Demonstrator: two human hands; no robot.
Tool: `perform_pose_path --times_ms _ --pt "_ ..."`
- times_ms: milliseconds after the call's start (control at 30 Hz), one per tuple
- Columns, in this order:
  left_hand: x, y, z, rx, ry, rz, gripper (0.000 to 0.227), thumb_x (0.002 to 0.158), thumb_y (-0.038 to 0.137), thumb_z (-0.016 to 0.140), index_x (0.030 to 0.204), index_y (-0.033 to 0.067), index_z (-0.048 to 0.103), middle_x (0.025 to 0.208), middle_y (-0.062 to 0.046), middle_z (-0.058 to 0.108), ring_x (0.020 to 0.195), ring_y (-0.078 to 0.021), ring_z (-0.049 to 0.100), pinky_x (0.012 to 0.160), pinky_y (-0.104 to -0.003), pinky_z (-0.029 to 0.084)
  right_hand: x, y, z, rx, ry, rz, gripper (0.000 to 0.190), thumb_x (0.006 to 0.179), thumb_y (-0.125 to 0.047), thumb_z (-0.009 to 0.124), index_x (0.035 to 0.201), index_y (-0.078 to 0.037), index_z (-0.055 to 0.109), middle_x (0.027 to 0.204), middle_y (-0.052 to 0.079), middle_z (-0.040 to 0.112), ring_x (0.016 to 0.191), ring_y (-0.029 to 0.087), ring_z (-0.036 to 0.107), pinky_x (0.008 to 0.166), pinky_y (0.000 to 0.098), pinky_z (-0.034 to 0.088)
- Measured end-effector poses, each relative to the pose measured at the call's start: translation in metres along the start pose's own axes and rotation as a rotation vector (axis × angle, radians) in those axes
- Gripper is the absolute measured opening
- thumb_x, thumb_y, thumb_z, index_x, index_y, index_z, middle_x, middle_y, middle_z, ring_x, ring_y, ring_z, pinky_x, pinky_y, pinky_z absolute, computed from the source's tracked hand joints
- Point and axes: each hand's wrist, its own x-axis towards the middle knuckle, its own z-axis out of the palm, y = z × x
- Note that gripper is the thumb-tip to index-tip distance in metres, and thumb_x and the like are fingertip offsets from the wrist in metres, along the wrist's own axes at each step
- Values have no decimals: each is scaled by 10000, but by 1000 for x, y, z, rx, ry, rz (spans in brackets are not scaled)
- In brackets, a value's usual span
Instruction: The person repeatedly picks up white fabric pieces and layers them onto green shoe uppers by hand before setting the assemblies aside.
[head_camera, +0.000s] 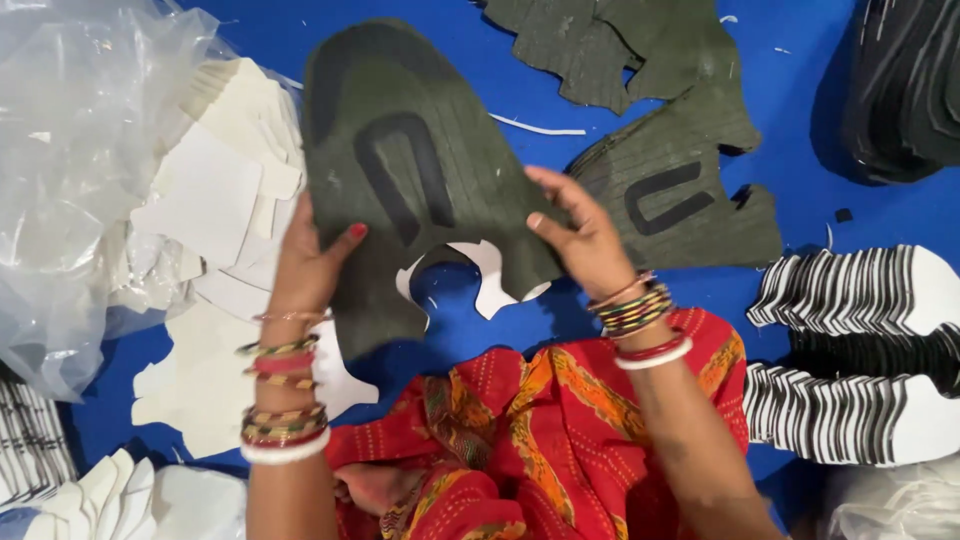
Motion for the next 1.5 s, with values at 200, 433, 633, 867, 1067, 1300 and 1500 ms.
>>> perform_pose_path --times_ms 200,433,633,867,1067,1300,1500 --pt "-3 -89 11 418 73 123 704 897 47 755 1526 51 439 1400 -217 619 1309 -342 607 1072 -355 477 -25 95 35 -134 76 26 503 905 93 665 1383 -52 605 1355 42 647 1255 157 564 1103 287 406" --pt "-6 -60 17 366 104 321 633 964 7 681 1544 52 431 1470 -242 586 1369 -407 572 1098 -391 486 -26 103 41 -16 200 11 420 966 87 638 1364 -43 604 1292 57 658 1241 149 599 1093 282 460" --pt "-5 -62 23 550 143 339 681 918 64 752 1527 76 447 1392 -240 601 1261 -468 585 1024 -459 513 -21 90 47 -95 160 -9 474 926 97 622 1381 -28 580 1318 89 636 1273 169 573 1096 292 423" --pt "-12 -84 26 874 221 130 303 995 301 730 1230 152 611 1130 -158 612 982 -403 648 769 -494 522 -24 68 48 -417 178 62 424 904 17 650 1313 -92 621 1098 127 643 996 264 660 902 354 528" --pt "-52 -12 16 813 224 382 351 977 77 577 1327 74 582 1195 -192 593 1052 -422 604 842 -487 524 -32 39 59 -956 113 -69 270 965 -208 694 1229 -159 718 1155 162 585 1010 359 572 856 461 491" --pt "-154 -26 -28 1021 537 -25 495 877 182 816 1292 23 595 1118 -191 638 1000 -413 604 887 -500 494 -56 52 56 -1021 18 -31 651 853 -183 669 1492 -164 548 1534 45 493 1283 406 485 1011 550 398" --pt "-179 -67 -34 890 619 -283 770 644 297 956 1216 -64 587 939 -208 633 779 -384 617 691 -458 505 -77 66 55 -1131 10 -86 579 927 -142 654 1491 -181 529 1586 95 440 1440 442 387 1007 535 393"
